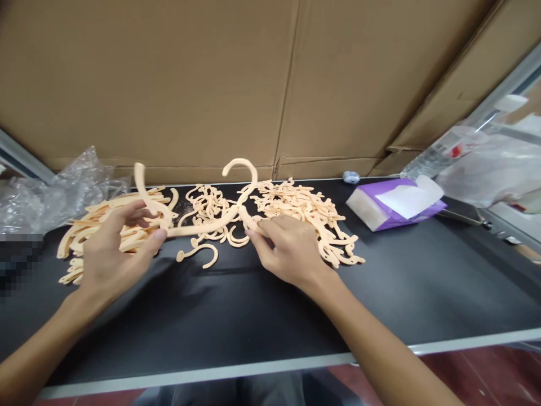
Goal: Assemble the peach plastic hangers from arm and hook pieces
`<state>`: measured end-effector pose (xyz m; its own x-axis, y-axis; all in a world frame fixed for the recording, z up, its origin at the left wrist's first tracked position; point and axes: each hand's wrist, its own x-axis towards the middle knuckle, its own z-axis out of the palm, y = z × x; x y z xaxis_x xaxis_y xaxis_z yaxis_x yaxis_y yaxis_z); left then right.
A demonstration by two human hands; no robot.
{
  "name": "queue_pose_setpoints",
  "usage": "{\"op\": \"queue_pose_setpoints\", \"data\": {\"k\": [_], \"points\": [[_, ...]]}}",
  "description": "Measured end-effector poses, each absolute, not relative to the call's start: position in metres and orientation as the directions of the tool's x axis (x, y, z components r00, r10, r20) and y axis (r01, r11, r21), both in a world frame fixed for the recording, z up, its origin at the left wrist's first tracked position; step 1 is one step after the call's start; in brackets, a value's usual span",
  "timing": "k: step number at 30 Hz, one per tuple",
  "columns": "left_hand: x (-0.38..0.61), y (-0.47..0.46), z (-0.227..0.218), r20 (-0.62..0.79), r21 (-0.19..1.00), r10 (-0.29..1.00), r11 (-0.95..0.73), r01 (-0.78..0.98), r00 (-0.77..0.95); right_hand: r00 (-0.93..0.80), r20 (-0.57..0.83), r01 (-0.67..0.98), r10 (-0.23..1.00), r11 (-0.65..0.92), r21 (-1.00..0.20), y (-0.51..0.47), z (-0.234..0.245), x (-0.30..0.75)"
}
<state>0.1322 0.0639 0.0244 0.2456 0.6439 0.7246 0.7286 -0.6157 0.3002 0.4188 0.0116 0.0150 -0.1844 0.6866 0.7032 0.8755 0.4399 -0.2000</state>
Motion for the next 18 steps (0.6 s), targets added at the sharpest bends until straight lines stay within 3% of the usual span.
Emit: {"op": "queue_pose_setpoints", "data": {"k": [5, 10, 13, 18], "points": [[0.135, 0.059, 0.014, 0.582, 0.183, 0.56, -0.797, 0.576, 0.59, -0.305, 0.665, 0.851, 0.682, 0.509, -0.132, 0.01, 0.012, 0.413], [0.136, 0.059, 0.008, 0.503, 0.217, 0.638, -0.746, 0.63, 0.582, -0.306, 0.634, 0.853, 0.71, 0.5, -0.148, 0.009, 0.012, 0.413], [0.139, 0.056, 0.016, 0.49, 0.331, 0.698, -0.704, 0.629, 0.523, -0.297, 0.628, 0.853, 0.719, 0.495, -0.164, 0.009, 0.014, 0.413], [0.144, 0.054, 0.028, 0.372, 0.63, 0.825, -0.56, 0.538, 0.425, -0.307, 0.635, 0.844, 0.709, 0.511, -0.162, 0.008, 0.014, 0.413]]}}
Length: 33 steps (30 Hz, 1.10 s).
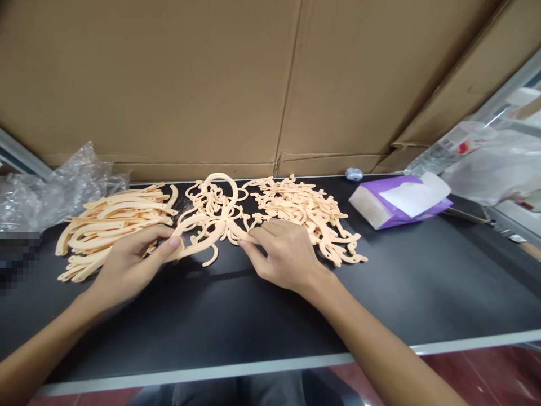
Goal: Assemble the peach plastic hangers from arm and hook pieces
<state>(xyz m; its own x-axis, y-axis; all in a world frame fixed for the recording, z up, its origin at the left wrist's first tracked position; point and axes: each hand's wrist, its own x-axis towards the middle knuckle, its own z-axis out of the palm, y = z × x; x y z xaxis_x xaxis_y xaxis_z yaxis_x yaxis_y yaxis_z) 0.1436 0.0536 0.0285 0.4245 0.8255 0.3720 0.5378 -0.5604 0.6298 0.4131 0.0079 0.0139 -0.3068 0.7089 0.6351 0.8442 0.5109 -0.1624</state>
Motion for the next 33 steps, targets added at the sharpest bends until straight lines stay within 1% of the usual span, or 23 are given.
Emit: {"op": "queue_pose_setpoints", "data": {"k": [2, 4, 7, 10, 11, 12, 13, 14, 15, 16, 17, 18, 19, 20, 22, 24, 25, 28, 31, 33], "points": [[0.143, 0.057, 0.029, 0.346, 0.776, 0.884, -0.458, 0.433, 0.315, -0.271, 0.632, 0.848, 0.726, 0.49, -0.199, 0.008, 0.013, 0.413], [0.141, 0.062, 0.029, 0.348, 0.868, 0.916, -0.395, 0.3, 0.2, -0.193, 0.654, 0.858, 0.732, 0.449, -0.249, 0.009, 0.014, 0.413], [0.136, 0.07, 0.033, 0.352, 0.92, 0.933, -0.359, 0.158, 0.074, -0.058, 0.704, 0.869, 0.708, 0.383, -0.314, 0.011, 0.018, 0.417], [0.131, 0.074, 0.039, 0.283, 0.959, 0.959, -0.283, 0.022, 0.001, 0.034, 0.746, 0.886, 0.665, 0.324, -0.33, 0.013, 0.022, 0.424], [0.129, 0.075, 0.041, 0.293, 0.956, 0.956, -0.293, 0.01, -0.022, 0.046, 0.757, 0.89, 0.652, 0.317, -0.327, 0.014, 0.023, 0.426], [0.126, 0.075, 0.042, 0.342, 0.939, 0.939, -0.341, 0.041, -0.043, 0.04, 0.762, 0.89, 0.646, 0.324, -0.321, 0.014, 0.024, 0.429], [0.124, 0.074, 0.043, 0.425, 0.902, 0.903, -0.416, 0.118, -0.064, 0.021, 0.765, 0.887, 0.644, 0.341, -0.311, 0.015, 0.024, 0.431], [0.122, 0.073, 0.043, 0.525, 0.834, 0.848, -0.496, 0.241, -0.071, -0.007, 0.765, 0.884, 0.644, 0.362, -0.297, 0.015, 0.024, 0.434], [0.121, 0.072, 0.042, 0.624, 0.73, 0.78, -0.56, 0.392, -0.048, -0.037, 0.764, 0.88, 0.644, 0.383, -0.28, 0.015, 0.024, 0.435], [0.12, 0.07, 0.041, 0.701, 0.598, 0.713, -0.6, 0.532, 0.016, -0.065, 0.762, 0.878, 0.644, 0.4, -0.263, 0.015, 0.023, 0.437], [0.119, 0.069, 0.04, 0.736, 0.465, 0.667, -0.621, 0.631, 0.115, -0.085, 0.76, 0.876, 0.644, 0.412, -0.251, 0.015, 0.022, 0.438], [0.119, 0.068, 0.039, 0.73, 0.358, 0.645, -0.643, 0.677, 0.226, -0.096, 0.759, 0.874, 0.643, 0.42, -0.245, 0.015, 0.022, 0.439], [0.12, 0.067, 0.037, 0.69, 0.292, 0.639, -0.675, 0.678, 0.339, -0.104, 0.759, 0.873, 0.642, 0.425, -0.24, 0.016, 0.021, 0.44], [0.122, 0.066, 0.035, 0.62, 0.268, 0.645, -0.709, 0.652, 0.446, -0.115, 0.758, 0.871, 0.642, 0.432, -0.234, 0.016, 0.021, 0.44], [0.125, 0.064, 0.03, 0.448, 0.298, 0.668, -0.738, 0.605, 0.594, -0.15, 0.753, 0.873, 0.641, 0.443, -0.203, 0.017, 0.02, 0.441], [0.129, 0.062, 0.025, 0.316, 0.332, 0.687, -0.726, 0.603, 0.654, -0.197, 0.731, 0.886, 0.653, 0.438, -0.154, 0.019, 0.02, 0.441], [0.13, 0.061, 0.023, 0.28, 0.344, 0.693, -0.719, 0.604, 0.665, -0.213, 0.716, 0.892, 0.664, 0.431, -0.135, 0.02, 0.02, 0.441], [0.132, 0.059, 0.023, 0.244, 0.392, 0.716, -0.69, 0.608, 0.654, -0.214, 0.708, 0.902, 0.674, 0.414, -0.121, 0.021, 0.02, 0.441], [0.13, 0.059, 0.027, 0.229, 0.414, 0.731, -0.671, 0.615, 0.643, -0.187, 0.752, 0.887, 0.632, 0.437, -0.146, 0.021, 0.02, 0.441], [0.13, 0.058, 0.03, 0.202, 0.41, 0.715, -0.682, 0.606, 0.669, -0.172, 0.781, 0.864, 0.601, 0.472, -0.173, 0.022, 0.02, 0.44]]}}
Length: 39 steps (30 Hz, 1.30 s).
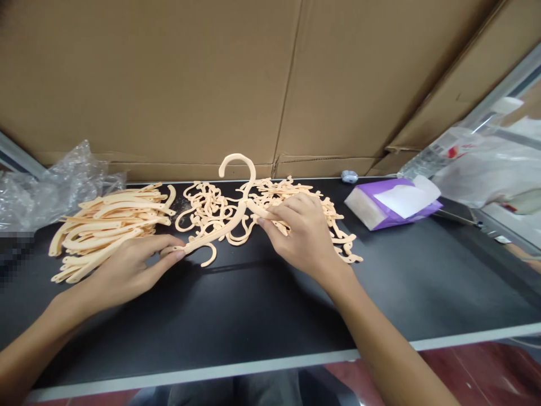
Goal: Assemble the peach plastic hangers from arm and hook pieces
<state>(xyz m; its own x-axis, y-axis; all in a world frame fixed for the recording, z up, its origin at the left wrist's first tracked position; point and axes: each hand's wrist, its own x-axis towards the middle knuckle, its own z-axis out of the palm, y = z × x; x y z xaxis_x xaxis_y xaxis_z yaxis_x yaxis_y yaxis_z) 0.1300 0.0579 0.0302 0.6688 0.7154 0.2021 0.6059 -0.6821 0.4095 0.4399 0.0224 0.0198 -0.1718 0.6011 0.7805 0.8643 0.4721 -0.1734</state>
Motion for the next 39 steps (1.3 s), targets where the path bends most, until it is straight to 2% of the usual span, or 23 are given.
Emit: {"op": "queue_pose_setpoints", "data": {"k": [4, 7, 10, 13, 16, 20, 25, 30, 35, 39], "points": [[0.133, 0.054, 0.029, 0.21, 0.419, 0.694, -0.7, 0.578, 0.688, -0.122, 0.843, 0.866, 0.523, 0.472, -0.167, 0.023, 0.021, 0.438], [0.139, 0.051, 0.023, 0.264, 0.434, 0.693, -0.707, 0.558, 0.671, -0.085, 0.909, 0.893, 0.408, 0.436, -0.112, 0.016, 0.025, 0.431], [0.144, 0.05, 0.015, 0.346, 0.382, 0.658, -0.75, 0.54, 0.669, -0.17, 0.921, 0.853, 0.349, 0.521, -0.04, 0.005, 0.025, 0.413], [0.146, 0.05, 0.007, 0.43, 0.297, 0.582, -0.813, 0.501, 0.69, -0.373, 0.831, 0.766, 0.413, 0.643, 0.024, -0.005, 0.02, 0.39], [0.149, 0.047, 0.002, 0.467, 0.223, 0.509, -0.859, 0.461, 0.723, -0.486, 0.733, 0.746, 0.477, 0.663, 0.063, -0.007, 0.011, 0.374], [0.153, 0.041, 0.0, 0.483, 0.181, 0.453, -0.889, 0.421, 0.749, -0.509, 0.679, 0.758, 0.529, 0.65, 0.062, -0.002, 0.002, 0.37], [0.155, 0.036, -0.001, 0.469, 0.215, 0.479, -0.877, 0.43, 0.742, -0.543, 0.659, 0.718, 0.52, 0.694, 0.045, 0.0, -0.003, 0.371], [0.155, 0.036, -0.003, 0.438, 0.199, 0.468, -0.883, 0.425, 0.768, -0.535, 0.603, 0.744, 0.592, 0.668, 0.003, 0.0, -0.006, 0.367], [0.155, 0.034, -0.003, 0.42, 0.158, 0.46, -0.886, 0.437, 0.782, -0.551, 0.548, 0.759, 0.629, 0.651, 0.016, -0.002, -0.008, 0.366], [0.156, 0.034, -0.003, 0.397, 0.077, 0.435, -0.893, 0.442, 0.808, -0.545, 0.519, 0.764, 0.659, 0.645, -0.016, -0.004, -0.008, 0.366]]}}
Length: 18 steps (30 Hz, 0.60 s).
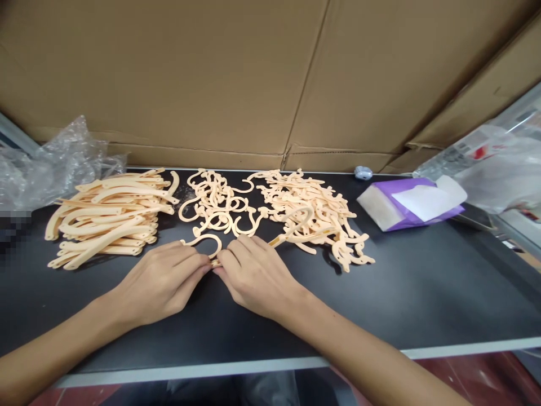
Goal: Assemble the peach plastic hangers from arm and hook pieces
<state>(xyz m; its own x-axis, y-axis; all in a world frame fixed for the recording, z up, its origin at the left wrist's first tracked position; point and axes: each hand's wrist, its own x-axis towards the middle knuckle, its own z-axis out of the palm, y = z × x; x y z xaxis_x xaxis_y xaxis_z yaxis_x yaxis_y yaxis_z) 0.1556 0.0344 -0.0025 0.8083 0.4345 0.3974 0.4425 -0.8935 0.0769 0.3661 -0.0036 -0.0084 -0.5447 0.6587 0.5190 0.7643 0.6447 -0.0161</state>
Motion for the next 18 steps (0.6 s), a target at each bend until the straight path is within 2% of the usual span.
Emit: {"op": "queue_pose_setpoints", "data": {"k": [3, 9, 14, 18], "points": [[0.1558, 0.0352, -0.0027, 0.383, 0.04, 0.423, -0.896, 0.443, 0.821, -0.529, 0.496, 0.761, 0.688, 0.643, -0.081, -0.0037, -0.0096, 0.3659], [0.1551, 0.0348, -0.0009, 0.339, 0.108, 0.46, -0.886, 0.451, 0.821, -0.523, 0.469, 0.681, 0.712, 0.68, -0.273, -0.0016, -0.0135, 0.3662], [0.1561, 0.0344, -0.0009, 0.309, 0.176, 0.501, -0.866, 0.468, 0.809, -0.539, 0.451, 0.662, 0.712, 0.689, -0.296, -0.0005, -0.0125, 0.3653], [0.1573, 0.034, 0.0009, 0.33, 0.136, 0.474, -0.88, 0.455, 0.817, -0.564, 0.437, 0.645, 0.701, 0.704, -0.296, -0.0021, -0.0076, 0.3654]]}}
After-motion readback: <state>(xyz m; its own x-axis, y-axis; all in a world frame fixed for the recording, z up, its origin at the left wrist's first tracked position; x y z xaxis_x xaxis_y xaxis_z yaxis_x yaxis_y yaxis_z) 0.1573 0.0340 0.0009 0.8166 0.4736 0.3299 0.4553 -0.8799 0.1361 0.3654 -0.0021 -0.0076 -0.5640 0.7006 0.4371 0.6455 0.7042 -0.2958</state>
